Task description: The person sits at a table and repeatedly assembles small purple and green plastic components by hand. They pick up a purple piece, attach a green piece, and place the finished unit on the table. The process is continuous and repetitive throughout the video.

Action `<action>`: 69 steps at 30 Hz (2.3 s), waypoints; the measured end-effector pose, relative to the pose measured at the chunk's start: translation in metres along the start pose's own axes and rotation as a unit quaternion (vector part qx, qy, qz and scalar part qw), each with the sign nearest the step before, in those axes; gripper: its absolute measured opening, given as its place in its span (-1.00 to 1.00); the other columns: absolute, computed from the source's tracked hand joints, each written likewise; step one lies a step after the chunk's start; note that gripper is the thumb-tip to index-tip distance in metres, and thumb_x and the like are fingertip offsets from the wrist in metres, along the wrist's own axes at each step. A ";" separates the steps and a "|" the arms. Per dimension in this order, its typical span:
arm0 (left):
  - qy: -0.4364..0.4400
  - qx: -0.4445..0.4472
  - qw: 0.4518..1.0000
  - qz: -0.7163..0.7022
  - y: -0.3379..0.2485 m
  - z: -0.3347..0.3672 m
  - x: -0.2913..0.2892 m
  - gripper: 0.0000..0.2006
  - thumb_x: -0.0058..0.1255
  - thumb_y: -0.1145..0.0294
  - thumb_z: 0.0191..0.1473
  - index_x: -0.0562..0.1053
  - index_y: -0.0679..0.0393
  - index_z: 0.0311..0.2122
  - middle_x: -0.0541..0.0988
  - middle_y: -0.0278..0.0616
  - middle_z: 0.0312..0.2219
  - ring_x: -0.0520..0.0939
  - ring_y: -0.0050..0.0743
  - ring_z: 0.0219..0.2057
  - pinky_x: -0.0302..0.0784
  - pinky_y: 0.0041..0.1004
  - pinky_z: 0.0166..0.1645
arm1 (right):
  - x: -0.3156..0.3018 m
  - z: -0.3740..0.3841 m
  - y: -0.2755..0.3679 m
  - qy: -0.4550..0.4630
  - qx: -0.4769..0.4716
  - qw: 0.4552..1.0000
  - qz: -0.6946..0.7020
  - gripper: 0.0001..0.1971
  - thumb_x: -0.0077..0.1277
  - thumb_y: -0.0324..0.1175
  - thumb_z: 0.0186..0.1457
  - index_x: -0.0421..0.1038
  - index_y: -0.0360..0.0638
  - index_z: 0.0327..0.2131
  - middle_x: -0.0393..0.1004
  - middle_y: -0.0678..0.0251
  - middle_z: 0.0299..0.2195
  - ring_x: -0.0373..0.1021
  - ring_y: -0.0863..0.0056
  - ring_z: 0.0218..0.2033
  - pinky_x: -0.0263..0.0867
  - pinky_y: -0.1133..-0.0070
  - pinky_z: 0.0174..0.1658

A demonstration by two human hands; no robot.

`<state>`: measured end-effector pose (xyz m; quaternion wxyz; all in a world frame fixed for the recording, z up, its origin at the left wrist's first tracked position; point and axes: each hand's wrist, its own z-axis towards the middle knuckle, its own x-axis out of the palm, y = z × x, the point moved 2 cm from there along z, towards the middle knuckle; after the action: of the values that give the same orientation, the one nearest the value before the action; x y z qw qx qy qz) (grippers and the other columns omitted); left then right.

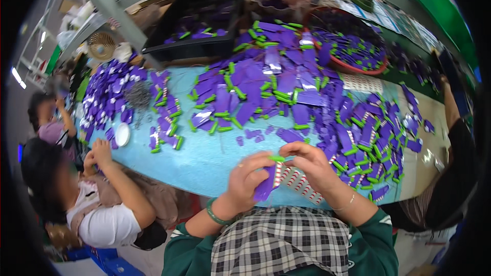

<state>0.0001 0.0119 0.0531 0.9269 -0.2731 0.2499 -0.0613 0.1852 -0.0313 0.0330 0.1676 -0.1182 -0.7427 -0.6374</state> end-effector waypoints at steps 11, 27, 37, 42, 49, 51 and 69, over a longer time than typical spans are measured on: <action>0.046 0.176 0.972 0.152 -0.006 -0.012 0.008 -0.83 0.12 0.58 -0.30 0.44 0.13 -0.48 0.47 -0.21 -0.33 0.56 -0.27 -0.27 0.58 -0.50 -0.26 | 0.009 -0.003 -0.006 0.001 0.098 0.995 0.017 -0.87 0.09 -0.36 0.06 0.42 -0.18 -0.47 0.39 0.54 -0.56 0.22 0.85 -0.56 0.09 0.77 -0.52; 0.088 0.149 0.982 0.078 -0.005 -0.016 0.013 -0.77 0.09 0.57 -0.23 0.46 0.28 -0.34 0.46 -0.11 -0.38 0.57 -0.19 -0.37 0.56 -0.42 -0.44 | 0.000 -0.043 -0.008 0.144 0.204 0.968 -0.018 -0.69 0.01 -0.25 0.16 0.43 -0.23 -0.57 0.47 0.37 -0.58 0.37 0.69 -0.53 0.29 0.65 -0.40; 0.077 0.209 0.960 0.172 -0.004 0.017 0.036 -0.84 0.12 0.58 -0.26 0.46 0.23 -0.45 0.48 -0.18 -0.45 0.59 -0.23 -0.38 0.58 -0.43 -0.43 | -0.018 -0.038 -0.017 -0.005 0.148 0.987 0.065 -0.81 -0.05 -0.25 0.19 0.40 -0.11 -0.44 0.31 0.56 -0.51 0.28 0.79 -0.51 0.39 0.66 -0.40; 0.107 0.221 0.961 0.128 -0.003 0.014 0.040 -0.89 0.09 0.52 -0.22 0.46 0.19 -0.47 0.52 -0.14 -0.37 0.58 -0.22 -0.25 0.62 -0.43 -0.30 | -0.016 -0.038 -0.021 -0.008 0.165 0.979 0.123 -0.76 -0.04 -0.25 0.19 0.40 -0.14 -0.50 0.34 0.55 -0.60 0.31 0.77 -0.57 0.34 0.71 -0.50; 0.112 0.185 0.969 0.116 -0.007 0.009 0.038 -0.85 0.12 0.63 -0.30 0.44 0.23 -0.50 0.54 -0.08 -0.41 0.62 -0.15 -0.34 0.64 -0.40 -0.36 | -0.016 -0.048 -0.027 0.080 0.250 0.954 0.147 -0.68 -0.05 -0.18 0.19 0.44 -0.19 -0.53 0.40 0.44 -0.67 0.28 0.66 -0.73 0.20 0.73 -0.61; 0.099 0.140 0.978 0.115 0.001 0.006 0.037 -0.84 0.11 0.65 -0.29 0.45 0.24 -0.49 0.54 -0.08 -0.41 0.62 -0.17 -0.36 0.62 -0.41 -0.36 | -0.024 -0.052 -0.023 0.176 0.253 0.940 0.146 -0.67 -0.04 -0.18 0.18 0.45 -0.23 -0.53 0.41 0.39 -0.65 0.32 0.62 -0.67 0.19 0.71 -0.54; 0.229 -0.130 0.876 0.403 0.104 0.052 0.058 -0.83 0.10 0.55 -0.23 0.43 0.21 -0.41 0.45 -0.13 -0.43 0.56 -0.15 -0.43 0.53 -0.30 -0.42 | -0.062 -0.033 -0.012 -0.153 -0.088 0.982 0.071 -0.72 -0.11 -0.62 0.09 0.33 -0.26 -0.09 0.35 0.39 -0.27 0.39 0.58 -0.27 0.51 0.51 -0.21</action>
<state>0.0742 0.1096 0.0098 0.7443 -0.2453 0.5493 0.2899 0.2404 -0.0632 0.0019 0.0855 -0.2808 -0.6904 -0.6613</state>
